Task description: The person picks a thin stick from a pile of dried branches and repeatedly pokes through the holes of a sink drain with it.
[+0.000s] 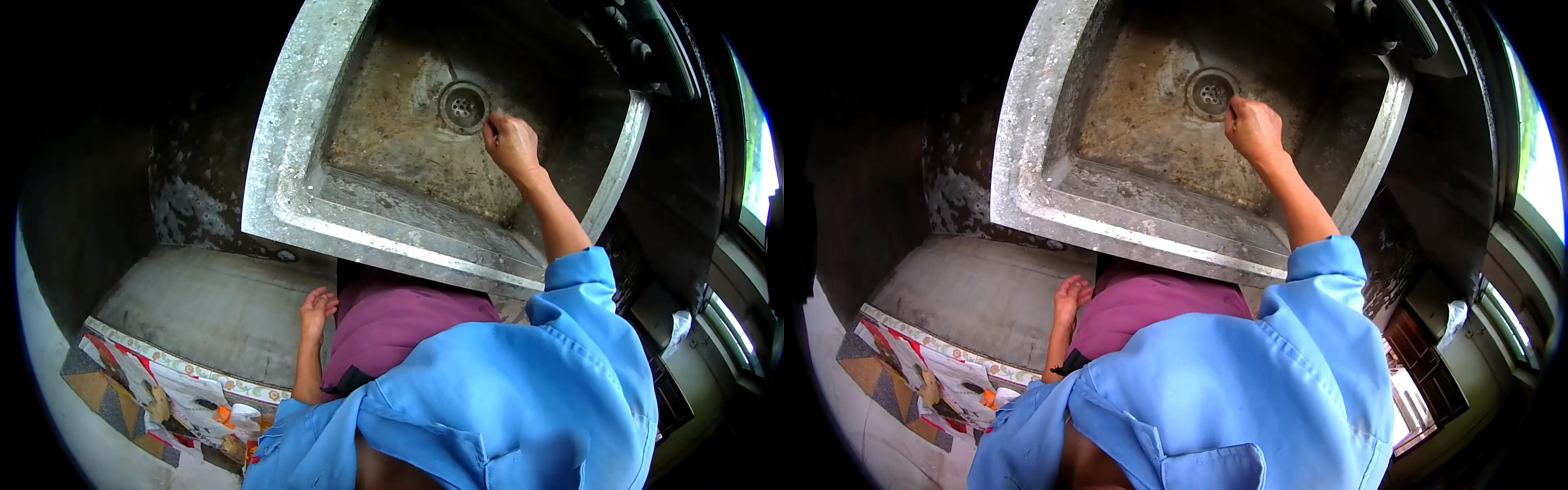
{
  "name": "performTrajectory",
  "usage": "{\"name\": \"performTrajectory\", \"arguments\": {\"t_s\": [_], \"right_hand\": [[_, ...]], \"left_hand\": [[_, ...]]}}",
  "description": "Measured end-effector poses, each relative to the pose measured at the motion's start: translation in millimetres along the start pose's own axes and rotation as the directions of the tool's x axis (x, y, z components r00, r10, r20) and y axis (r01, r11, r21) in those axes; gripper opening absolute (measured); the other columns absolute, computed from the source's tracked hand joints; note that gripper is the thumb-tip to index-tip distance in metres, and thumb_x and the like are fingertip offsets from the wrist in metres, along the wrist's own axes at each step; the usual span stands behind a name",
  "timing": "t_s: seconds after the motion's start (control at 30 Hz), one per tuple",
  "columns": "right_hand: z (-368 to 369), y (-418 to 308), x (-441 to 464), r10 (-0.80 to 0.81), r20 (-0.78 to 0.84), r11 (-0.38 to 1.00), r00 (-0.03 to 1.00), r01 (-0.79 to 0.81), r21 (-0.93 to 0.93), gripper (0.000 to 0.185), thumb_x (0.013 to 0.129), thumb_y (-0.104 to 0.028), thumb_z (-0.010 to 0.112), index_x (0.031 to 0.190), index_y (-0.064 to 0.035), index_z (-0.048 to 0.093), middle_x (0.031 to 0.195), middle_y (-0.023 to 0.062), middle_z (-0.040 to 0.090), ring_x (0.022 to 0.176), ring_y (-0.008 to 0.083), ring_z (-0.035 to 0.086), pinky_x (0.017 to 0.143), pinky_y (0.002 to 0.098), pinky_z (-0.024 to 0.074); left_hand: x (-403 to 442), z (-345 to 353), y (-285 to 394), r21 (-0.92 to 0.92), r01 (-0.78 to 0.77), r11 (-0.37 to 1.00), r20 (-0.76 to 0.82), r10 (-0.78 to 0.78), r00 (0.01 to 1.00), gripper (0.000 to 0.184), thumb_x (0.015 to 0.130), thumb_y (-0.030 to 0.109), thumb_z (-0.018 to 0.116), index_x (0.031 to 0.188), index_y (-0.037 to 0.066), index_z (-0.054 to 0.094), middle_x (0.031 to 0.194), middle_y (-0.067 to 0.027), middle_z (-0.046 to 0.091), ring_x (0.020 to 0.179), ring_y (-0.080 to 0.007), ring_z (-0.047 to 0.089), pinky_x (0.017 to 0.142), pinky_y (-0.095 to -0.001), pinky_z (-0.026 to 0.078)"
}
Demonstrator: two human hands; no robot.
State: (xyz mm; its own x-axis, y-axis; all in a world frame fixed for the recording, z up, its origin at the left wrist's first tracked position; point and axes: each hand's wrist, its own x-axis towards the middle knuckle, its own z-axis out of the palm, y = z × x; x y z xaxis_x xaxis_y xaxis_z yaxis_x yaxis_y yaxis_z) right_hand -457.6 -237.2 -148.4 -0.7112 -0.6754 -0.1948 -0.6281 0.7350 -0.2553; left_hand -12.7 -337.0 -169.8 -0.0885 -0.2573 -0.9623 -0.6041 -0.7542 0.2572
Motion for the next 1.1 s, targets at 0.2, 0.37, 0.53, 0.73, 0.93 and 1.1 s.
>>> {"name": "performTrajectory", "arguments": {"t_s": [0.2,0.37,0.53,0.73,0.93,1.1], "right_hand": [[-18.2,6.5,43.9,0.115,0.047,0.987,0.992,-0.109,-0.115,0.016,0.067,-0.019,0.05,0.07,-0.0048,0.058,0.071,0.0149,0.057,0.071,0.0308,0.055,0.062,0.0393,0.045],[-10.6,6.1,36.7,0.109,0.163,0.986,0.981,-0.085,-0.145,0.017,0.066,-0.019,0.05,0.069,-0.0049,0.059,0.073,0.0139,0.057,0.074,0.0298,0.055,0.065,0.0387,0.0449],[56.4,27.4,40.2,0.14,0.113,0.988,0.984,-0.131,-0.083,0.017,0.067,-0.018,0.049,0.072,-0.0051,0.058,0.077,0.0143,0.057,0.077,0.0306,0.054,0.066,0.0392,0.0444],[68.6,17.1,70.8,0.274,0.25,0.958,0.928,-0.242,-0.154,0.02,0.066,-0.016,0.048,0.079,-0.0061,0.06,0.085,0.0135,0.058,0.084,0.0288,0.054,0.07,0.0342,0.0448],[33.7,40.1,64.3,0.418,0.151,0.866,0.896,-0.443,0.231,0.023,0.063,-0.019,0.053,0.077,-0.0034,0.061,0.059,0.0123,0.057,0.056,0.0241,0.058,0.056,0.0298,0.0453],[72.9,17.0,59.3,0.438,0.202,0.896,0.876,-0.442,-0.025,0.026,0.065,-0.021,0.052,0.086,-0.0078,0.06,0.09,0.014,0.057,0.086,0.0273,0.054,0.075,0.0353,0.0436]], "left_hand": [[-3.3,2.1,8.7,0.007,-0.034,0.999,0.011,0.034,0.999,0.027,0.082,0.01,0.041,0.107,-0.001,0.042,0.092,-0.0127,0.053,0.076,-0.0165,0.056,0.063,-0.0233,0.046],[0.6,-1.4,-1.7,-0.004,-0.033,0.999,0.012,0.033,0.999,0.027,0.082,0.01,0.041,0.107,-0.001,0.042,0.091,-0.0127,0.054,0.074,-0.0163,0.056,0.061,-0.0229,0.046],[2.4,1.7,-6.3,0.009,0.013,1.0,0.008,-0.013,1.0,0.027,0.082,0.009,0.041,0.107,-0.001,0.042,0.09,-0.0124,0.054,0.074,-0.0162,0.056,0.06,-0.0224,0.046],[-0.9,5.3,10.3,0.032,-0.022,0.999,0.017,0.021,1.0,0.028,0.082,0.009,0.04,0.107,-0.002,0.041,0.09,-0.012,0.053,0.075,-0.0161,0.056,0.061,-0.022,0.046],[4.2,9.7,4.6,0.035,-0.015,0.999,0.033,0.014,0.999,0.028,0.082,0.008,0.04,0.107,-0.003,0.041,0.091,-0.0124,0.053,0.076,-0.0161,0.056,0.062,-0.0223,0.046],[5.8,9.7,-1.2,0.119,0.043,0.992,0.028,-0.046,0.999,0.028,0.082,0.009,0.039,0.107,-0.002,0.041,0.092,-0.0128,0.054,0.075,-0.0161,0.056,0.062,-0.0222,0.046]]}}
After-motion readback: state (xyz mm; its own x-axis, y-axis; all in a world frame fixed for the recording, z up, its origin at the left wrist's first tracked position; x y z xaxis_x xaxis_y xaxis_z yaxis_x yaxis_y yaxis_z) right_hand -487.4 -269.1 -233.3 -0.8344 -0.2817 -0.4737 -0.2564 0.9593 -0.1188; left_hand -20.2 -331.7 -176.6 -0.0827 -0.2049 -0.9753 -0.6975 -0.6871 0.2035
